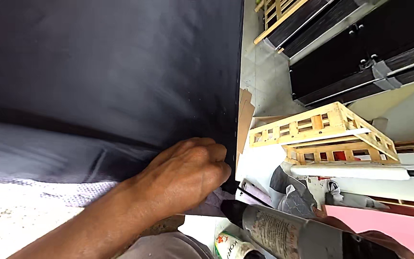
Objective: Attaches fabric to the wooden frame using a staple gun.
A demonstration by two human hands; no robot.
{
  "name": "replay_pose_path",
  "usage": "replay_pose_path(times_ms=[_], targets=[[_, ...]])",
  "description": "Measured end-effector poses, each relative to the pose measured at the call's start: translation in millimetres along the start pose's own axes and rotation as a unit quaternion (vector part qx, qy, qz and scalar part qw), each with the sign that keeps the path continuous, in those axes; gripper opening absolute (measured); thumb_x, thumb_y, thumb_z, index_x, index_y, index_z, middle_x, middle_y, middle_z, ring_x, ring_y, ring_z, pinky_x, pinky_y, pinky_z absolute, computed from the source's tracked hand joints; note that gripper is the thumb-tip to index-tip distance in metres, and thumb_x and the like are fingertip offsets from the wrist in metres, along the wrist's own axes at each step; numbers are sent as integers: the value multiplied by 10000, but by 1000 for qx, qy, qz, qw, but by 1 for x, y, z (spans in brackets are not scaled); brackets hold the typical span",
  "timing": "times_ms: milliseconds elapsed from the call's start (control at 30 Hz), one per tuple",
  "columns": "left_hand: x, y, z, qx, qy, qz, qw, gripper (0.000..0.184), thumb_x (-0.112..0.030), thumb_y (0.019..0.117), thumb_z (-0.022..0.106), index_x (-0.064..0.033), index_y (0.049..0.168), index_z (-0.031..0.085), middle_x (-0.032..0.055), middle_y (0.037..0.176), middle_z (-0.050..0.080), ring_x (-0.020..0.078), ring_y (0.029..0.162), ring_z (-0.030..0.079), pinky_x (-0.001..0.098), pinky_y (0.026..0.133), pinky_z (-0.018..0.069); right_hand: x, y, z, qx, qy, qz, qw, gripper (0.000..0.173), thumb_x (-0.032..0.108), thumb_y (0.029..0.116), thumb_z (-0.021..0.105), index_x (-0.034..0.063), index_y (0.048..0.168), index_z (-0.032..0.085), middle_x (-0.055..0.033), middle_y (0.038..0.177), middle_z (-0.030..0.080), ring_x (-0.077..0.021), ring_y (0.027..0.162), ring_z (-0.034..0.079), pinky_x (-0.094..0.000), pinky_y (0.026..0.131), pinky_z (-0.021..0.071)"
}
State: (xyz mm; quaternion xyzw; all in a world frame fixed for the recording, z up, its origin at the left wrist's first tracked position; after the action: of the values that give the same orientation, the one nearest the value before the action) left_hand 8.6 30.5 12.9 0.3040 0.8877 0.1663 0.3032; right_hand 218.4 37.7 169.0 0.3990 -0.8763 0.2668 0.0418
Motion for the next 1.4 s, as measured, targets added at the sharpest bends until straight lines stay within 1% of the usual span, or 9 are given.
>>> replay_pose_path(times_ms=[100, 167, 300, 400, 567, 900, 1067, 1133, 1400], targets=[[4, 1, -1, 1, 1, -4, 1000, 106, -149, 916, 661, -165, 900, 764, -32, 791, 604, 134, 793, 603, 284, 694, 512, 0, 10, 0, -55, -2, -73, 996, 233, 63, 881, 673, -123, 1017, 708, -247, 936, 730, -303, 893, 733, -375, 843, 561], [4, -1, 0, 4, -6, -5, 1000, 94, -144, 907, 672, -164, 899, 764, -31, 795, 605, 132, 797, 602, 283, 694, 506, 36, 29, -3, -26, 0, 107, 994, 138, -68, 858, 676, -121, 978, 720, -219, 931, 743, -252, 867, 707, -300, 871, 517], [3, -1, 0, 4, -3, -7, 1000, 110, -143, 911, 669, -178, 917, 774, -38, 813, 618, 124, 807, 604, 278, 708, 511, -4, 2, -3, -23, -36, -1, 999, 327, 123, 903, 699, -116, 1123, 660, -287, 892, 712, -416, 819, 723, -533, 752, 564], [4, -1, -2, 4, 22, -1, 1000, 112, -145, 910, 665, -192, 911, 767, -44, 804, 609, 125, 805, 601, 282, 706, 509, -49, -7, -21, -135, -42, 58, 988, 426, 363, 955, 722, -31, 1114, 688, -204, 950, 729, -313, 857, 717, -531, 808, 577], [-14, -10, -2, -49, 9, 16, 999, 199, -143, 984, 564, -157, 956, 761, -10, 842, 642, 159, 833, 628, 329, 754, 543, -45, 111, -57, -393, -221, 8, 892, 485, 515, 944, 565, 40, 1012, 644, -86, 633, 590, -284, 542, 609, -505, 463, 438], [-62, -47, 12, -100, 131, -77, 983, 158, -118, 959, 659, -126, 1065, 777, 12, 889, 736, 175, 798, 644, 339, 763, 494, 24, 279, 8, -431, -250, -240, 833, 436, 379, 1005, 573, 90, 1317, 669, -87, 801, 690, -249, 592, 640, -384, 517, 511], [-60, -46, 11, -102, 106, -72, 986, 143, -123, 954, 676, -120, 1056, 776, 20, 871, 730, 182, 791, 636, 344, 767, 488, 6, 198, 23, -323, -100, -299, 892, 401, 494, 923, 681, 153, 1125, 742, -21, 1144, 683, -235, 1150, 591, -419, 932, 490], [-60, -47, 11, -116, 86, -79, 986, 100, -126, 953, 681, -97, 1003, 763, 35, 847, 722, 185, 777, 634, 341, 762, 485, -18, 133, 46, -293, 40, -341, 892, 240, 352, 951, 669, 133, 935, 766, 1, 1007, 691, -199, 1090, 615, -410, 940, 499], [-54, -48, 10, -91, 68, -67, 991, 116, -154, 948, 701, -127, 1049, 751, 19, 884, 705, 182, 825, 618, 334, 784, 477, -50, 55, 146, -453, 114, -191, 863, 171, 115, 974, 673, 173, 1129, 717, 10, 1158, 714, -180, 1102, 649, -356, 952, 553]])
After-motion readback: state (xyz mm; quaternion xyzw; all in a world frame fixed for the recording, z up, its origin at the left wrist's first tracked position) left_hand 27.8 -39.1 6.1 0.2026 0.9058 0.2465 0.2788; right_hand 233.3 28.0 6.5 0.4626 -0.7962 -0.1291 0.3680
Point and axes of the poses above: each hand's wrist, its own y-axis towards the middle knuckle, its own z-axis out of the palm, x = y × z, the point moved 3 cm from there along y, towards the middle knuckle
